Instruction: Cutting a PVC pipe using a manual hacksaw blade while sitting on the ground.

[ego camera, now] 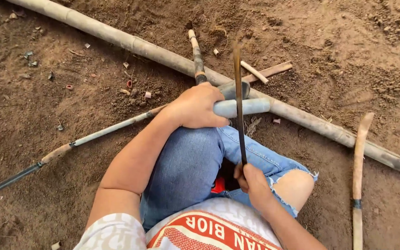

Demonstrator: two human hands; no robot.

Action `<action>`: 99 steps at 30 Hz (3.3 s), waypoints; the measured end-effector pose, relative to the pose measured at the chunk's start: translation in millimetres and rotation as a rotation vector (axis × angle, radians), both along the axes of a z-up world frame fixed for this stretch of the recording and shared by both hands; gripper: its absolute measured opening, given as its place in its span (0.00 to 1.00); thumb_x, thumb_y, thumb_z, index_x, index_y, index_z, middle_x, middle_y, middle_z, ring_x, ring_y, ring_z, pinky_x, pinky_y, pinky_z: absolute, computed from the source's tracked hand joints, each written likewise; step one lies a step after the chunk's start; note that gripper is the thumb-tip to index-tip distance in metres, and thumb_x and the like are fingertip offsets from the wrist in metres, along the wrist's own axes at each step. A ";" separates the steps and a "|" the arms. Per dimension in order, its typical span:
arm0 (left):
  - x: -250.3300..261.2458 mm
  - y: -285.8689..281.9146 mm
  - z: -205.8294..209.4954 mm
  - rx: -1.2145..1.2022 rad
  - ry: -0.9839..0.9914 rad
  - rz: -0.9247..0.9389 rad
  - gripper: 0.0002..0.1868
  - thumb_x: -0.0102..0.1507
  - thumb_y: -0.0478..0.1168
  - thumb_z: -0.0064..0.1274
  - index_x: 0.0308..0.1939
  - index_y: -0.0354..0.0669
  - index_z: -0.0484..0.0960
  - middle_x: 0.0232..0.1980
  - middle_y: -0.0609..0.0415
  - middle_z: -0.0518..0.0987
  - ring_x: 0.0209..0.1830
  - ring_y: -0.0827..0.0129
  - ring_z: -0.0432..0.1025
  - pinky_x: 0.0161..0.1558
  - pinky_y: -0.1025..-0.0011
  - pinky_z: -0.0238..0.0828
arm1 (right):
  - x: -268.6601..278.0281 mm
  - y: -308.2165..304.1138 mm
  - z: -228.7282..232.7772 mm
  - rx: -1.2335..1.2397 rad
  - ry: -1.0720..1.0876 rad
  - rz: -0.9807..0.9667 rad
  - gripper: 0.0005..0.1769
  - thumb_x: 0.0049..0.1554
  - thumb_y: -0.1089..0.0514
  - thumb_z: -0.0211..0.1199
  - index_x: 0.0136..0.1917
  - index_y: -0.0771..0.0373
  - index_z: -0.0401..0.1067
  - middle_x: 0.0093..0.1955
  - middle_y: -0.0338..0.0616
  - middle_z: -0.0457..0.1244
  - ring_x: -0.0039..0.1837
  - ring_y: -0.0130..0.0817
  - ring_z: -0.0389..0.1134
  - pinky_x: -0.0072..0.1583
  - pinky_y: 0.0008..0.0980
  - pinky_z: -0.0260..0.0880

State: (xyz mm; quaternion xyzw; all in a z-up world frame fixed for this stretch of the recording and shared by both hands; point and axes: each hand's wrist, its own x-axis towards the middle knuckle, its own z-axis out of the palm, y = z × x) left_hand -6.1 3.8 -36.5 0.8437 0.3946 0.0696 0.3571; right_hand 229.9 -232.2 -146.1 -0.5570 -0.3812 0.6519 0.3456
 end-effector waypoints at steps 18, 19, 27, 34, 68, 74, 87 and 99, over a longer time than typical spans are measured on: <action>4.3 0.2 22.9 -0.087 0.021 0.052 0.23 0.48 0.52 0.66 0.38 0.37 0.88 0.38 0.48 0.86 0.35 0.55 0.78 0.43 0.62 0.77 | -16.8 38.9 22.5 -0.159 0.326 -0.047 0.29 0.69 0.38 0.45 0.45 0.66 0.70 0.26 0.32 0.48 0.29 0.24 0.40 0.32 0.28 0.38; 3.6 -0.3 22.9 -0.110 0.041 0.088 0.23 0.49 0.52 0.66 0.36 0.36 0.87 0.36 0.48 0.85 0.32 0.57 0.77 0.41 0.63 0.77 | -19.0 48.4 26.8 -0.153 0.329 -0.051 0.28 0.70 0.40 0.44 0.45 0.66 0.70 0.26 0.31 0.47 0.28 0.23 0.40 0.32 0.27 0.38; -5.5 7.3 7.1 -0.059 0.071 0.045 0.29 0.49 0.55 0.67 0.46 0.38 0.88 0.46 0.48 0.85 0.46 0.55 0.78 0.52 0.62 0.76 | -3.8 -14.7 -23.1 0.001 0.206 0.017 0.29 0.70 0.42 0.43 0.43 0.65 0.73 0.23 0.33 0.51 0.28 0.25 0.45 0.33 0.30 0.44; 1.9 2.6 18.7 -0.080 0.026 0.041 0.26 0.49 0.53 0.66 0.40 0.36 0.89 0.39 0.49 0.86 0.35 0.56 0.78 0.45 0.63 0.78 | -17.2 44.1 14.9 -0.177 0.317 -0.056 0.31 0.71 0.38 0.43 0.45 0.65 0.70 0.25 0.32 0.48 0.27 0.24 0.40 0.31 0.28 0.38; -5.3 -2.0 19.9 -0.085 -0.025 0.062 0.25 0.50 0.53 0.68 0.39 0.35 0.88 0.38 0.45 0.85 0.34 0.53 0.79 0.43 0.62 0.78 | -5.4 35.5 8.3 -0.028 0.167 0.013 0.30 0.70 0.41 0.43 0.48 0.68 0.71 0.26 0.33 0.51 0.29 0.25 0.46 0.32 0.27 0.46; -9.0 0.9 12.7 -0.098 0.031 0.028 0.26 0.50 0.56 0.69 0.42 0.41 0.88 0.43 0.46 0.82 0.41 0.53 0.78 0.48 0.61 0.77 | -7.0 23.0 4.7 0.104 0.049 0.049 0.31 0.69 0.37 0.45 0.47 0.67 0.72 0.26 0.31 0.50 0.30 0.24 0.47 0.33 0.27 0.47; -8.8 1.4 10.7 -0.072 0.000 0.013 0.23 0.51 0.53 0.66 0.42 0.41 0.86 0.47 0.51 0.84 0.50 0.57 0.75 0.55 0.63 0.74 | 22.9 -30.9 7.0 0.260 0.068 -0.142 0.29 0.70 0.38 0.45 0.49 0.66 0.72 0.32 0.34 0.53 0.35 0.25 0.48 0.37 0.27 0.49; -7.3 -3.2 4.9 0.033 -0.088 0.108 0.25 0.51 0.51 0.66 0.47 0.39 0.89 0.46 0.48 0.85 0.46 0.53 0.77 0.51 0.62 0.76 | 1.4 -18.4 23.8 0.035 0.113 -0.026 0.28 0.70 0.42 0.44 0.46 0.66 0.73 0.26 0.39 0.60 0.29 0.27 0.55 0.32 0.27 0.53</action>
